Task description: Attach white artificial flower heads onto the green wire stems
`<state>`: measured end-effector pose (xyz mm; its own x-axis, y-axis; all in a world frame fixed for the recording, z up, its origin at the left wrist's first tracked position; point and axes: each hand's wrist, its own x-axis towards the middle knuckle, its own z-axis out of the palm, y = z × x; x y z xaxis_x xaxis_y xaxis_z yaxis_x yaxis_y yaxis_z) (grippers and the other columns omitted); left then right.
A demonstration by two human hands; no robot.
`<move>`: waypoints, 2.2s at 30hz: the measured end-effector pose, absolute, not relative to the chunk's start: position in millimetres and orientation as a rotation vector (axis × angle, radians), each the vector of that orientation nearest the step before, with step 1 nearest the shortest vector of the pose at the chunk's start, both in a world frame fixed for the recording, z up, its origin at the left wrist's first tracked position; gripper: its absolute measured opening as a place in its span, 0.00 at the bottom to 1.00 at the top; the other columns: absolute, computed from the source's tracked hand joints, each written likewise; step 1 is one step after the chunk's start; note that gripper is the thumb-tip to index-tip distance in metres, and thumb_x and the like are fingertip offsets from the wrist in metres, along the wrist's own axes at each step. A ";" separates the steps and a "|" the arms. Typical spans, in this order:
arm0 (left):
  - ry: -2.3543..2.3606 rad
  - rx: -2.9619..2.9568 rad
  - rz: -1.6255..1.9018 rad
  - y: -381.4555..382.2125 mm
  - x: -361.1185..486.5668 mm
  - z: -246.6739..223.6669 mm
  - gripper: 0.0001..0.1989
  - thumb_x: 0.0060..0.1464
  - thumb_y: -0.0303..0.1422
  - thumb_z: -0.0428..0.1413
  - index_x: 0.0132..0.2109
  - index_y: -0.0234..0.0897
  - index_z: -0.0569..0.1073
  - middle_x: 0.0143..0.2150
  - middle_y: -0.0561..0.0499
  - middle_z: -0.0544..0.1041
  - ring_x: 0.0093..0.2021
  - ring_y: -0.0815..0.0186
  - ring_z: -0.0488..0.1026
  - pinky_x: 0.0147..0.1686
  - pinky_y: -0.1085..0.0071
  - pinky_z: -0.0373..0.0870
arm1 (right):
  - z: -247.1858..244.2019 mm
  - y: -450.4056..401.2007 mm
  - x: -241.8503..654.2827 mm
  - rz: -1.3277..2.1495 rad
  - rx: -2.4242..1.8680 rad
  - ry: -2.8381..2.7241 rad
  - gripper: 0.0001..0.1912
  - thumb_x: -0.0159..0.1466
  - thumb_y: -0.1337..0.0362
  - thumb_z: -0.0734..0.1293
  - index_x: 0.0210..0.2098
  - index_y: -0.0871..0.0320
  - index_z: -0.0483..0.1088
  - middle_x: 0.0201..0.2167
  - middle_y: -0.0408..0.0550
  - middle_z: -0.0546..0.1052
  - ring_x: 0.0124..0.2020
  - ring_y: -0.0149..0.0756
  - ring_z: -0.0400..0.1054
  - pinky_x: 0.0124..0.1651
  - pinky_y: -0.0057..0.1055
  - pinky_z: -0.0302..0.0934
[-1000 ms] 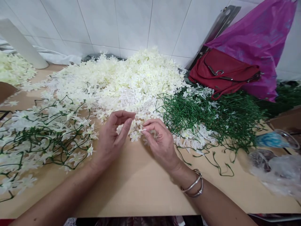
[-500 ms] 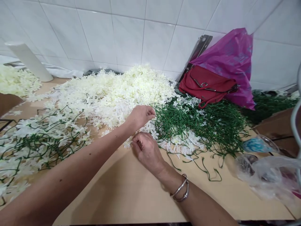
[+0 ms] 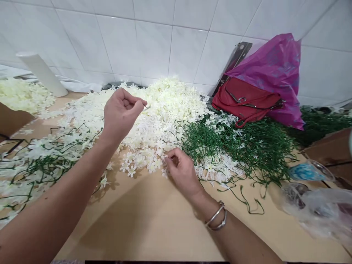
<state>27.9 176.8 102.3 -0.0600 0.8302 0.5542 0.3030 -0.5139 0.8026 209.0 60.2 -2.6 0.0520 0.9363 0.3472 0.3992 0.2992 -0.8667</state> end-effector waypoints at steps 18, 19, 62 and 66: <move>0.672 2.742 0.723 62.2 4.5 -8.9 0.11 0.73 0.31 0.51 0.47 0.37 0.78 0.38 0.50 0.81 0.37 0.63 0.79 0.39 0.67 0.74 | 17.1 59.6 238.8 1.015 -1.233 -1.140 0.16 0.57 0.53 0.80 0.32 0.55 0.73 0.30 0.44 0.80 0.35 0.36 0.74 0.42 0.32 0.65; 0.674 2.804 0.684 65.8 4.8 -11.1 0.10 0.73 0.31 0.51 0.47 0.38 0.79 0.38 0.50 0.80 0.36 0.63 0.78 0.38 0.67 0.73 | 15.7 47.9 231.7 1.100 -1.261 -1.213 0.15 0.58 0.53 0.79 0.31 0.55 0.73 0.29 0.44 0.80 0.34 0.37 0.73 0.39 0.32 0.64; 0.752 1.574 0.917 85.4 4.6 7.5 0.07 0.67 0.35 0.57 0.40 0.39 0.76 0.27 0.55 0.75 0.29 0.69 0.72 0.33 0.72 0.70 | 13.5 54.2 203.0 1.280 -1.119 -1.199 0.12 0.61 0.53 0.78 0.36 0.53 0.78 0.27 0.42 0.80 0.30 0.33 0.73 0.38 0.31 0.67; 0.766 1.576 0.906 85.6 4.3 7.7 0.07 0.67 0.35 0.57 0.40 0.39 0.77 0.27 0.55 0.75 0.29 0.69 0.71 0.31 0.73 0.69 | 16.9 53.8 203.9 1.304 -1.127 -1.199 0.13 0.61 0.51 0.78 0.35 0.52 0.78 0.26 0.42 0.80 0.29 0.33 0.73 0.37 0.31 0.68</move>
<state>4.3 85.6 7.7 0.4964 0.8545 0.1529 0.0090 -0.1812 0.9834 203.9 53.8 16.9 -0.0709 0.9974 -0.0087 -0.0753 -0.0140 -0.9971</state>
